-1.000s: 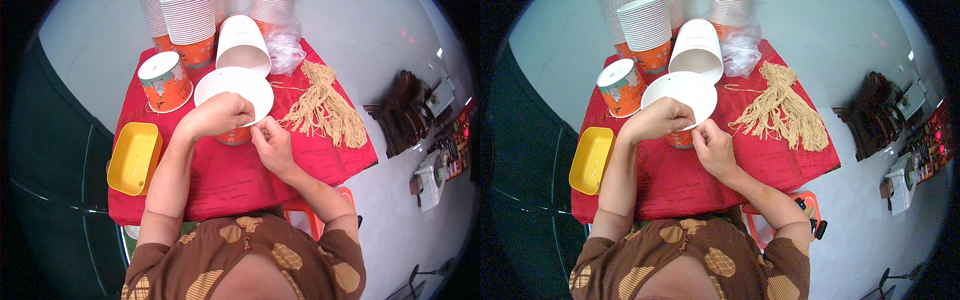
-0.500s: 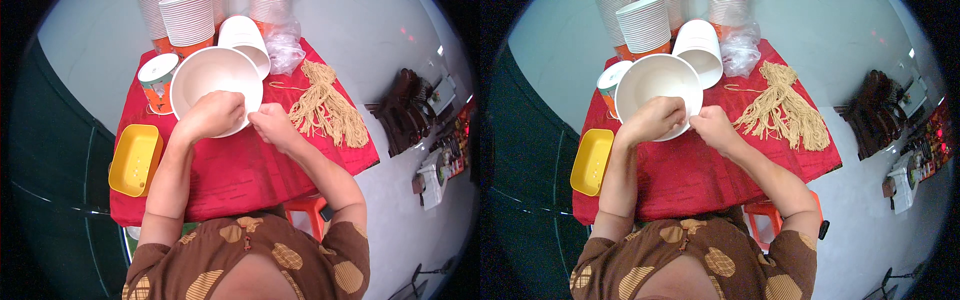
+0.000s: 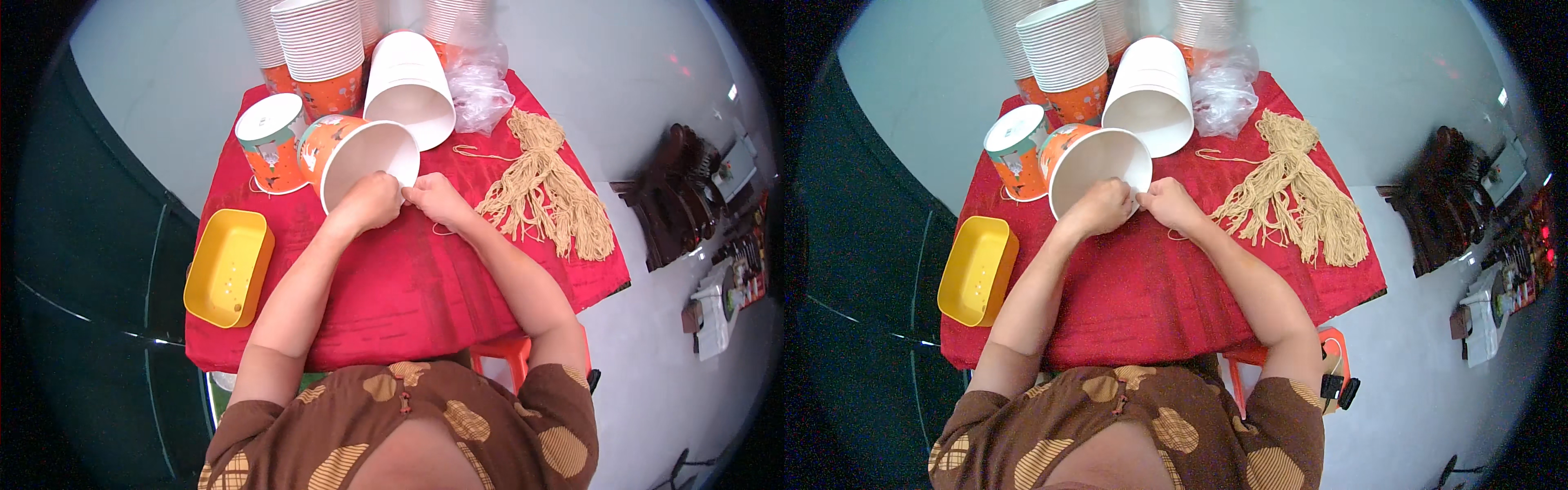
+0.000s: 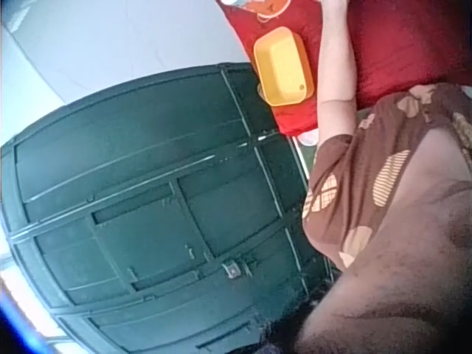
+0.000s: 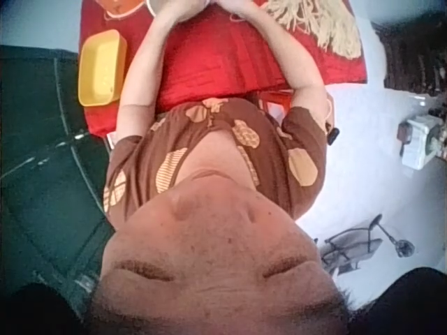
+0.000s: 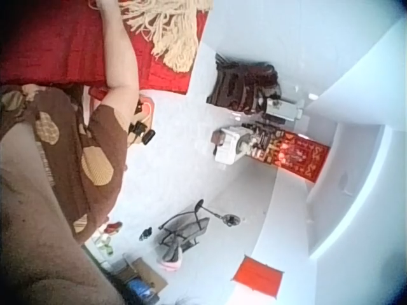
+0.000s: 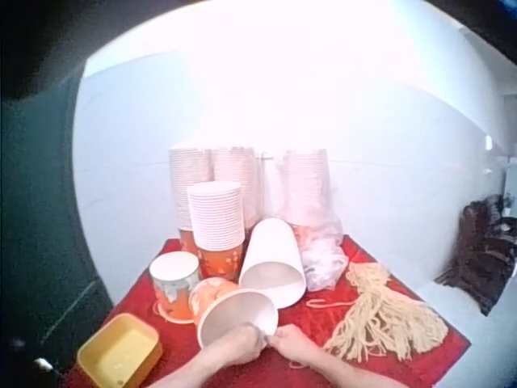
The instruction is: Threading string handles through pre-punched holes in paper buckets to assemble them.
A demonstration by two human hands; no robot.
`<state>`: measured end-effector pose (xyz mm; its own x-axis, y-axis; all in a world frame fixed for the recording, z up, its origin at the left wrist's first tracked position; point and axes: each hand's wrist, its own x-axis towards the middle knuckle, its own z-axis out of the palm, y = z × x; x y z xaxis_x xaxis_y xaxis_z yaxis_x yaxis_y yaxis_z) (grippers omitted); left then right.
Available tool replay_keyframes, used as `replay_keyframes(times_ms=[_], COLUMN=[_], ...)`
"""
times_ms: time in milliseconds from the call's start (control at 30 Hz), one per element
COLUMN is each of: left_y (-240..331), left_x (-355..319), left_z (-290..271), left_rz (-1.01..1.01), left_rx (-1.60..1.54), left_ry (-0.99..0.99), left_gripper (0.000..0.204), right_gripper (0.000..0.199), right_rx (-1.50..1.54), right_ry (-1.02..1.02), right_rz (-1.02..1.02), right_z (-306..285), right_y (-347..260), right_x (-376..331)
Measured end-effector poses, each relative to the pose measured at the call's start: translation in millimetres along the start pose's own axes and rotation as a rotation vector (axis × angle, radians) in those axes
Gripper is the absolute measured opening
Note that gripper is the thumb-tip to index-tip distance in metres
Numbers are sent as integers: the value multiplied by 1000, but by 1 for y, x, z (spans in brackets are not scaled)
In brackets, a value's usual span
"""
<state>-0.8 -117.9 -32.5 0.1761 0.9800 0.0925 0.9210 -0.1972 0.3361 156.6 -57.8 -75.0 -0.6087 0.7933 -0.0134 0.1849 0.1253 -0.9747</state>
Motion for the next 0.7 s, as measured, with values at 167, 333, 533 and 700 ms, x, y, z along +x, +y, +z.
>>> replay_keyframes(times_ms=[167,333,533,700], left_y=[10,8,3,0], left_x=[3,4,7,9], left_z=[4,27,43,48], left_rz=[-99,74,6,-79], left_rx=[-71,-253,-530,-686], left_ry=[-101,213,231,157], left_gripper=[21,17,13,16], right_gripper=[35,32,26,27], right_rx=[-663,-715,-671,-692], right_ry=[375,408,387,392], right_rz=[-87,-93,-68,-79], right_z=[-5,-10,-15,-14], right_y=[-7,0,6,4], right_x=[-10,-11,-5,-7])
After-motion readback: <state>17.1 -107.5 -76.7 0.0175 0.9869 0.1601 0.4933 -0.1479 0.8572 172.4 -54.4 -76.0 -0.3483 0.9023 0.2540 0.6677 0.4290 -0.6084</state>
